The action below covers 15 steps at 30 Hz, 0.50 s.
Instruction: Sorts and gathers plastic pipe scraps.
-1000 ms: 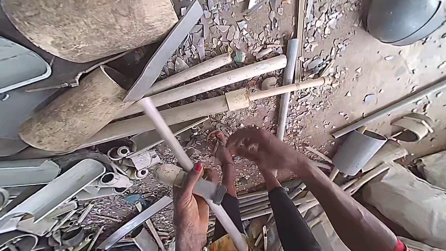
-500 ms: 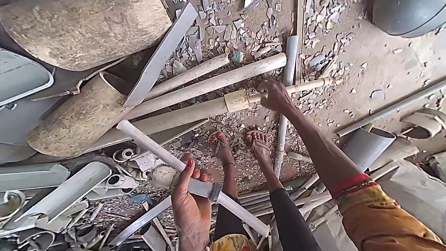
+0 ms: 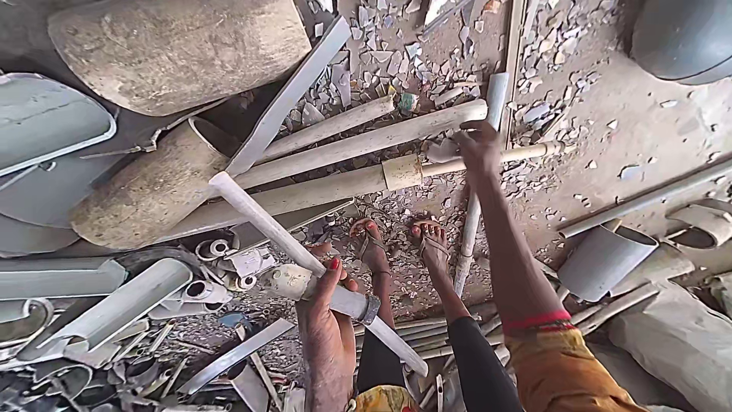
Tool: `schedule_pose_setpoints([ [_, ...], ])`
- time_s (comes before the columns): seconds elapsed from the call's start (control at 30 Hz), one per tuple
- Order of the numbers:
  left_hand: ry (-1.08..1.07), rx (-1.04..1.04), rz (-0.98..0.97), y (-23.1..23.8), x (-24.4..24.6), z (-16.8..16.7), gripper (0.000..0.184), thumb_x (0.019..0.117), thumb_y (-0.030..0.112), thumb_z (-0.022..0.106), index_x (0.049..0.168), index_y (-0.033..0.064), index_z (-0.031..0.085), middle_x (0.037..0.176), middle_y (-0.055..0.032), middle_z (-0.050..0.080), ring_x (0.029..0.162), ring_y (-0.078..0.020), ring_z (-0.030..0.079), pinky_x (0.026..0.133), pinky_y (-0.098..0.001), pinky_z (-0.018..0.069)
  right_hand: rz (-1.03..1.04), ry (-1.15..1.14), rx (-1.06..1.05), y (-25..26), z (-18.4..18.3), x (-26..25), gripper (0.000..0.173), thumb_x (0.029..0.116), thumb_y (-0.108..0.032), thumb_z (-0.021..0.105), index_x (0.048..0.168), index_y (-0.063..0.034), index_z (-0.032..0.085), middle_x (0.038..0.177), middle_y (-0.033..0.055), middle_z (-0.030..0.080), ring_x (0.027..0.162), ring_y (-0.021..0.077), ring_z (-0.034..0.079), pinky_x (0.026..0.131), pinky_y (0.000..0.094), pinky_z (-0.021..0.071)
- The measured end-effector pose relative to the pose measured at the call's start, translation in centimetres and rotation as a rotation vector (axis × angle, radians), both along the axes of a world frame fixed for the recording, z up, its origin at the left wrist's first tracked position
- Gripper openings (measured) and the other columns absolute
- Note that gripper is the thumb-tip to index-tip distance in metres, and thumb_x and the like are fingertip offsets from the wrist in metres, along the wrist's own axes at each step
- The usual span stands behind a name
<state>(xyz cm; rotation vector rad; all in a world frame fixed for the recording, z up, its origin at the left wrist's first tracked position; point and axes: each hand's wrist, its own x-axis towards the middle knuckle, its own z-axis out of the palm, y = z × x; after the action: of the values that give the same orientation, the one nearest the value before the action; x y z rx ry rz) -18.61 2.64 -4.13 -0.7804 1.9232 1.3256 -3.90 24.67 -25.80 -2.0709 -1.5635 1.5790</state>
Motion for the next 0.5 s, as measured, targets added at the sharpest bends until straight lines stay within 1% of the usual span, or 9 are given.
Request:
schedule_pose_setpoints([
  [0.03, 0.001, -0.018, 0.009, -0.1, -0.1, 0.0, 0.022, 0.1015, 0.002, 0.047, 0.116, 0.0061, 0.064, 0.076, 0.0017, 0.061, 0.057, -0.0063, 0.059, 0.054, -0.0203, 0.0551, -0.069, 0.172, -0.05, 0.0, 0.8, 0.2, 0.023, 0.0943, -0.004, 0.065, 0.117, -0.0004, 0.064, 0.088, 0.0065, 0.071, 0.07, 0.0135, 0.07, 0.066, 0.0333, 0.0618],
  [0.07, 0.001, -0.031, 0.013, -0.3, -0.1, 0.0, 0.022, 0.1018, 0.003, 0.047, 0.117, 0.0062, 0.064, 0.077, 0.0017, 0.06, 0.058, -0.0063, 0.059, 0.055, -0.0202, 0.0551, -0.119, 0.305, -0.12, -0.1, 1.6, 0.5, 0.018, 0.0954, 0.003, 0.061, 0.113, 0.0001, 0.065, 0.088, 0.0055, 0.071, 0.07, 0.0135, 0.072, 0.065, 0.032, 0.064],
  [0.13, -0.005, -0.043, 0.02, -0.2, -0.1, 0.0, 0.024, 0.1023, 0.003, 0.047, 0.119, 0.0067, 0.063, 0.079, 0.0015, 0.061, 0.059, -0.0068, 0.06, 0.056, -0.0203, 0.0553, -0.069, 0.368, -0.199, -0.4, 2.3, 0.7, 0.021, 0.0924, 0.008, 0.063, 0.112, 0.0013, 0.067, 0.099, 0.0087, 0.071, 0.08, 0.0171, 0.073, 0.071, 0.0344, 0.0646],
  [0.2, -0.011, -0.054, 0.024, 0.0, 0.0, 0.0, 0.025, 0.1017, 0.003, 0.048, 0.121, 0.007, 0.063, 0.081, 0.0016, 0.061, 0.061, -0.0069, 0.06, 0.056, -0.02, 0.0553, 0.116, 0.242, -0.137, -1.5, 1.7, 0.0, 0.033, 0.0925, -0.002, 0.07, 0.125, 0.0001, 0.064, 0.111, 0.0144, 0.069, 0.087, 0.02, 0.072, 0.076, 0.0366, 0.0633],
  [0.3, -0.018, -0.051, 0.023, 0.2, 0.2, 0.0, 0.024, 0.1008, 0.001, 0.049, 0.12, 0.0056, 0.063, 0.081, -0.0001, 0.063, 0.061, -0.0071, 0.061, 0.057, -0.0198, 0.0557, 0.359, 0.089, 0.095, -3.7, 1.2, -3.6, 0.051, 0.0959, -0.026, 0.071, 0.138, -0.0012, 0.056, 0.118, 0.0209, 0.068, 0.098, 0.0297, 0.07, 0.084, 0.0461, 0.0577],
  [0.33, -0.015, -0.046, 0.022, 0.2, 0.2, 0.1, 0.025, 0.1002, 0.001, 0.049, 0.12, 0.0056, 0.064, 0.081, -0.0002, 0.063, 0.061, -0.0069, 0.061, 0.057, -0.0195, 0.0556, 0.412, 0.066, 0.188, -4.3, 1.3, -5.2, 0.055, 0.0945, -0.03, 0.072, 0.14, -0.0022, 0.057, 0.123, 0.023, 0.065, 0.101, 0.0335, 0.069, 0.084, 0.0489, 0.0574],
  [0.4, -0.007, -0.035, 0.008, 0.2, 0.2, 0.1, 0.025, 0.0998, -0.001, 0.049, 0.12, 0.0042, 0.063, 0.077, -0.0002, 0.062, 0.059, -0.0064, 0.059, 0.057, -0.019, 0.0545, 0.52, 0.029, 0.327, -5.3, 1.2, -8.7, 0.061, 0.0914, -0.034, 0.074, 0.145, -0.0105, 0.057, 0.137, 0.0226, 0.058, 0.113, 0.038, 0.064, 0.086, 0.0525, 0.056],
  [0.47, 0.004, -0.026, -0.014, 0.4, 0.2, 0.2, 0.023, 0.0998, 0.0, 0.048, 0.118, 0.0034, 0.063, 0.07, 0.0016, 0.06, 0.055, -0.0054, 0.059, 0.056, -0.019, 0.0553, 0.64, 0.002, 0.385, -5.8, 0.1, -12.0, 0.065, 0.0901, -0.037, 0.074, 0.15, -0.0203, 0.054, 0.147, 0.0219, 0.052, 0.12, 0.0405, 0.059, 0.086, 0.0544, 0.0518],
  [0.5, 0.001, -0.027, -0.016, 0.5, 0.2, 0.2, 0.022, 0.0999, 0.001, 0.048, 0.117, 0.0035, 0.063, 0.069, 0.0022, 0.059, 0.054, -0.0054, 0.059, 0.055, -0.0193, 0.056, 0.704, -0.02, 0.38, -6.1, -0.5, -13.5, 0.064, 0.0912, -0.033, 0.072, 0.151, -0.0224, 0.053, 0.15, 0.0222, 0.049, 0.122, 0.0417, 0.057, 0.087, 0.0552, 0.0493],
])
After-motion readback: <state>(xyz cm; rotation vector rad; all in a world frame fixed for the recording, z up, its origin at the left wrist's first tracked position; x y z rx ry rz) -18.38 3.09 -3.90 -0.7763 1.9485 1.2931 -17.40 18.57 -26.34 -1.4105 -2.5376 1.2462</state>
